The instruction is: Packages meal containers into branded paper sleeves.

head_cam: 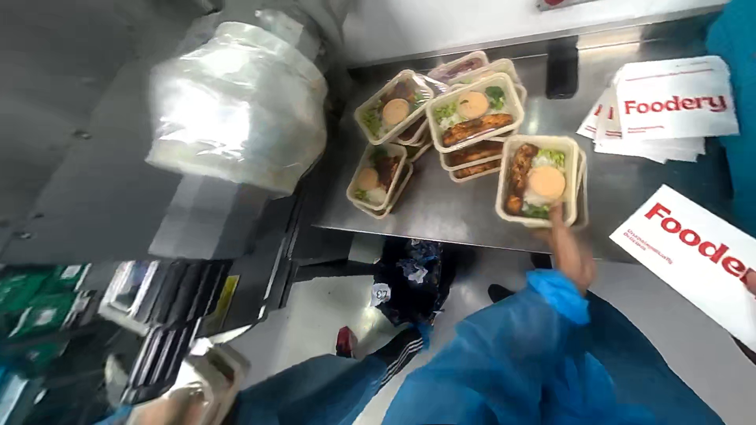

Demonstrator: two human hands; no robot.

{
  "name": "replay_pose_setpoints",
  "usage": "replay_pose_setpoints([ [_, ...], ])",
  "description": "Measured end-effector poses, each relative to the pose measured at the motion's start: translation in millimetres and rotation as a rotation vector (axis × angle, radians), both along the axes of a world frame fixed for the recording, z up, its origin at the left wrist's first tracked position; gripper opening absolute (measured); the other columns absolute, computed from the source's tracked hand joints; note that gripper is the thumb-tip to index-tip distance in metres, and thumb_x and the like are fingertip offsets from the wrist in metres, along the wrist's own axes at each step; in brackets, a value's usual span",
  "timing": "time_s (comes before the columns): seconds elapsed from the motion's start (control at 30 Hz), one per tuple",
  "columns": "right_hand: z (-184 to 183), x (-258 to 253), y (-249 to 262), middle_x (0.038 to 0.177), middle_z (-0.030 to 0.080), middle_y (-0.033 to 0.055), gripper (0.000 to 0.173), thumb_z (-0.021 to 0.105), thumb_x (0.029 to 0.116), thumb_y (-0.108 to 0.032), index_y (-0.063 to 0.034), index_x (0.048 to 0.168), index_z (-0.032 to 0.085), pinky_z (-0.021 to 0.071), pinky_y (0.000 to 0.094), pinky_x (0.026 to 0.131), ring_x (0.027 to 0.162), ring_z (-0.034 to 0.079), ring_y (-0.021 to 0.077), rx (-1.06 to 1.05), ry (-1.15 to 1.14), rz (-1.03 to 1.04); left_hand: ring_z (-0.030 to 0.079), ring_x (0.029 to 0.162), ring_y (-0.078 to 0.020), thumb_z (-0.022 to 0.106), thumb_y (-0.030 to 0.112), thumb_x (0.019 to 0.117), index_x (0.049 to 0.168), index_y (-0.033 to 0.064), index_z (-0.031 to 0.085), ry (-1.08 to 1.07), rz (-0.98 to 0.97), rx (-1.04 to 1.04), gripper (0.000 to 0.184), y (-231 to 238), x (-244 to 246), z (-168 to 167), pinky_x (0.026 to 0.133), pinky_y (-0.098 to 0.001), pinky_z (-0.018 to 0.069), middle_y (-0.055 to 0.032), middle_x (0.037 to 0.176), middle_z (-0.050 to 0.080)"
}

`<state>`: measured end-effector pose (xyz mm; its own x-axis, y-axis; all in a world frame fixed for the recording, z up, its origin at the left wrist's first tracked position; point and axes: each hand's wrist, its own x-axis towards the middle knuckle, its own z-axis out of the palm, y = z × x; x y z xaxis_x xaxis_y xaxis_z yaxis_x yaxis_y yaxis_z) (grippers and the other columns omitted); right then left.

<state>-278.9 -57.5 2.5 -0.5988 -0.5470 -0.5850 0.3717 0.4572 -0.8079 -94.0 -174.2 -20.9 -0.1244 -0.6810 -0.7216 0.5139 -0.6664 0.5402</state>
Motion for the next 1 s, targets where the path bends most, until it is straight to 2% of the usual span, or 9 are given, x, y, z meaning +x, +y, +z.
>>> replay_pose_setpoints([
  [0.1,12,-15,19,0.103,0.068,-0.0101,0.029,0.049,0.1063,-0.027,-0.0143,0.132,0.052,0.0588,0.0220,0.081,0.092,0.067,-0.0021,-0.009,0.037,-0.019,0.044,0.142,-0.0347,0.039,0.058,0.1059,0.160,0.0133,0.029,0.124,-0.505,-0.164,0.071,17,-5,50,0.111,-0.0575,0.0418,-0.0178,0.159,0.039],
  [0.17,0,-32,28,0.101,0.070,-0.0084,0.027,0.047,0.1054,-0.022,-0.0128,0.130,0.051,0.0602,0.0255,0.081,0.091,0.069,0.0004,-0.087,-0.028,-0.078,0.062,0.125,-0.0210,0.056,0.020,0.1059,0.146,0.0019,0.053,-0.455,-0.650,-0.794,0.044,-19,13,86,0.103,-0.0373,0.0539,-0.0136,0.142,0.061],
  [0.23,-12,-33,44,0.099,0.070,-0.0074,0.026,0.048,0.1050,-0.022,-0.0131,0.130,0.051,0.0612,0.0265,0.077,0.088,0.069,0.0023,-0.071,-0.086,-0.126,0.056,0.131,-0.0347,0.071,0.027,0.0942,0.142,-0.0025,0.054,-1.126,-0.580,-1.187,0.059,-100,22,90,0.109,-0.0487,0.0456,-0.0233,0.142,0.057],
  [0.33,-31,-26,14,0.101,0.070,-0.0013,0.029,0.049,0.1042,-0.025,-0.0127,0.131,0.052,0.0626,0.0338,0.074,0.088,0.071,0.0096,-0.140,-0.228,-0.159,0.054,0.129,-0.0475,0.066,0.054,0.0952,0.136,-0.0103,0.053,-1.445,-1.011,-0.908,0.078,-220,2,70,0.108,-0.0624,0.0440,-0.0337,0.135,0.056],
  [0.43,-41,-19,-29,0.105,0.070,0.0002,0.029,0.047,0.1069,-0.027,-0.0127,0.131,0.052,0.0619,0.0356,0.078,0.092,0.070,0.0106,-0.218,-0.338,-0.194,0.062,0.118,-0.0454,0.067,0.051,0.0962,0.128,-0.0072,0.061,-1.191,-1.307,-0.673,0.067,-246,-9,43,0.102,-0.0646,0.0467,-0.0312,0.122,0.064],
  [0.6,-41,-33,-62,0.102,0.070,0.0002,0.029,0.055,0.1037,-0.022,-0.0108,0.131,0.052,0.0617,0.0335,0.077,0.090,0.070,0.0094,-0.196,-0.311,-0.141,0.067,0.111,-0.0219,0.052,0.024,0.1074,0.150,0.0023,0.039,-0.542,-0.859,-0.807,0.050,-197,23,29,0.097,-0.0427,0.0569,-0.0179,0.129,0.063],
  [0.7,-7,-46,-53,0.094,0.075,0.0001,0.021,0.057,0.1003,-0.021,-0.0113,0.118,0.061,0.0637,0.0328,0.071,0.082,0.073,0.0103,-0.267,-0.304,0.011,0.070,0.100,-0.0152,0.051,0.020,0.1059,0.152,0.0133,0.031,-0.506,-0.790,-0.884,0.050,-147,59,69,0.085,-0.0376,0.0614,-0.0083,0.124,0.065],
  [0.87,43,-33,-32,0.091,0.077,-0.0041,0.030,0.082,0.0789,-0.046,-0.0266,0.101,0.076,0.0628,0.0278,0.074,0.082,0.073,0.0059,-0.509,-0.356,0.368,0.070,0.088,0.0000,0.056,0.057,0.0996,0.135,0.0257,0.053,-0.352,-0.612,-0.798,0.047,-57,116,104,0.078,-0.0237,0.0611,0.0128,0.104,0.074],
  [1.0,67,-63,-8,0.107,0.073,-0.0063,0.066,0.067,0.0792,-0.075,-0.0237,0.120,0.068,0.0588,0.0272,0.083,0.099,0.068,0.0053,-0.427,0.038,0.546,0.067,0.112,-0.0060,0.047,0.074,0.0925,0.156,0.0182,0.040,-0.178,-0.491,-0.741,0.084,3,118,66,0.096,-0.0298,0.0574,0.0024,0.133,0.067],
])
